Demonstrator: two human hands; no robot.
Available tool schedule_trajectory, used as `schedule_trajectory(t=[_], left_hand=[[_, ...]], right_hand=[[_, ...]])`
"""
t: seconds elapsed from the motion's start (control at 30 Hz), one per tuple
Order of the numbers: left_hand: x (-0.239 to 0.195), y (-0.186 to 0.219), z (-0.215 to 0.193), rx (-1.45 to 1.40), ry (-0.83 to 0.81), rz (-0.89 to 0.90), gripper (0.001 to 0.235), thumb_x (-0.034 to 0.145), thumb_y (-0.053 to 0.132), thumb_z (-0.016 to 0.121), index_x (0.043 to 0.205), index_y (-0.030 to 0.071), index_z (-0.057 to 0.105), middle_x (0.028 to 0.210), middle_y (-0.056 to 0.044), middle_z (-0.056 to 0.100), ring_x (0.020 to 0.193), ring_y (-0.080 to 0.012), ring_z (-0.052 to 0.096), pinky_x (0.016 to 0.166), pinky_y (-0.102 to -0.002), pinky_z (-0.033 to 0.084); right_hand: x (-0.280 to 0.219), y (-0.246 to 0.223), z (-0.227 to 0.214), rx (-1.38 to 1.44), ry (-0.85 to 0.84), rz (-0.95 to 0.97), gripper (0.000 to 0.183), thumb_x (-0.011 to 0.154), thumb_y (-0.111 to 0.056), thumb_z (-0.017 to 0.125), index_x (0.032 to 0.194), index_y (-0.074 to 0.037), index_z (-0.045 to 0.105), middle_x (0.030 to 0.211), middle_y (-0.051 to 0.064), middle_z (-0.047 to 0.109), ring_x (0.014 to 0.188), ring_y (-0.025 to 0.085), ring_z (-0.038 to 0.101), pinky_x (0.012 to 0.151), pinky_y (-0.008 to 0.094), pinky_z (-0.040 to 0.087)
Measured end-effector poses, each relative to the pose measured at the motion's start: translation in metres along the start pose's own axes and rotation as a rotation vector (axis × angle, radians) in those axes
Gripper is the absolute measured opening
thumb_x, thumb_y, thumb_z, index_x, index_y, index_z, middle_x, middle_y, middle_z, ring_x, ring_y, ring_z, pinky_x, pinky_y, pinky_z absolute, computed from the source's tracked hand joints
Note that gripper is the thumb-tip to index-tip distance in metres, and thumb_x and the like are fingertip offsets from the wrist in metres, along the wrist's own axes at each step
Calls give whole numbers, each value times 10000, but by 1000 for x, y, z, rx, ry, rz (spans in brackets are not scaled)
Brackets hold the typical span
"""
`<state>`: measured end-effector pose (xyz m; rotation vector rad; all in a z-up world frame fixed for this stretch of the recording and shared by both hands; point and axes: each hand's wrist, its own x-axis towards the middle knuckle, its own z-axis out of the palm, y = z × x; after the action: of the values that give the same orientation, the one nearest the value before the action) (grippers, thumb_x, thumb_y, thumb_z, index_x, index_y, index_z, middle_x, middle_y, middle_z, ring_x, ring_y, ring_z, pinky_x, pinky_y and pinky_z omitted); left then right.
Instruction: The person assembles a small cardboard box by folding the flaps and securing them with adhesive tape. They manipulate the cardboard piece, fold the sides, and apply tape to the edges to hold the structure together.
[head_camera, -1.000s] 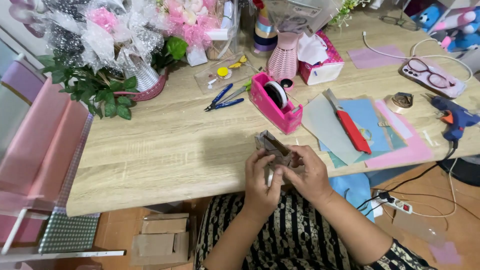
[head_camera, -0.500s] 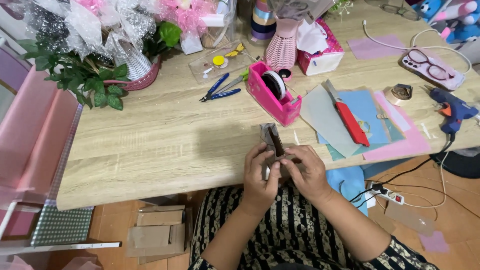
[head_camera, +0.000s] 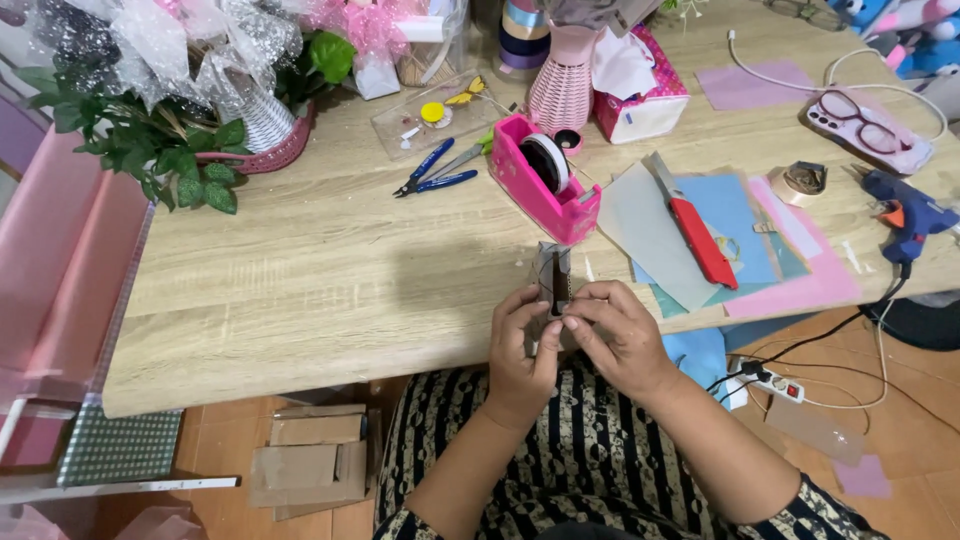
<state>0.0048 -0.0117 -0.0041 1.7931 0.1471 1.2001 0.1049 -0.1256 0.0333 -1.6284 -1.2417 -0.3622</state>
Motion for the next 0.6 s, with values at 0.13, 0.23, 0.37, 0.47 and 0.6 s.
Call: schedule_trajectory(t=[0.13,0.23,0.37,0.47,0.6], left_hand=[[4,6,-1,-30,1,-9,203,989,148,656,1151,38,600,1248,-166,565,1148,-353,650,950,-438,563],[6,11,-2,-43,3,-25,186,991,161,661,1130,50,609,1237,-163,565,1135,-352,653,944,-450,566],[11,18,-4,-68,12,-64,115,1000,146,644,1060,51,622,1198,-163,583,1094,-363,674,904,-449,579],[13,17,-6,-39,3,-47,94,1005,144,637,1034,56,623,1181,-164,589,1072,-370,685,870,-451,593],[15,13,-10,70,-33,29,61,998,136,638,1014,78,641,1180,-142,601,1045,-348,696,852,-427,604]], right_hand=[[-3,0,1,57,-6,72,71,942,-116,721,987,-87,767,960,120,676,780,291,704,695,392,583],[-4,2,2,121,4,117,69,945,-103,710,979,-83,767,955,124,658,786,266,697,707,379,582],[-4,2,3,134,10,122,78,948,-105,708,991,-77,767,956,126,652,788,261,699,717,365,583],[-4,1,5,140,26,125,79,943,-103,717,991,-69,769,952,131,658,789,255,707,721,366,587],[-7,0,7,129,41,121,79,935,-100,731,993,-61,770,947,133,659,789,255,709,713,374,593]])
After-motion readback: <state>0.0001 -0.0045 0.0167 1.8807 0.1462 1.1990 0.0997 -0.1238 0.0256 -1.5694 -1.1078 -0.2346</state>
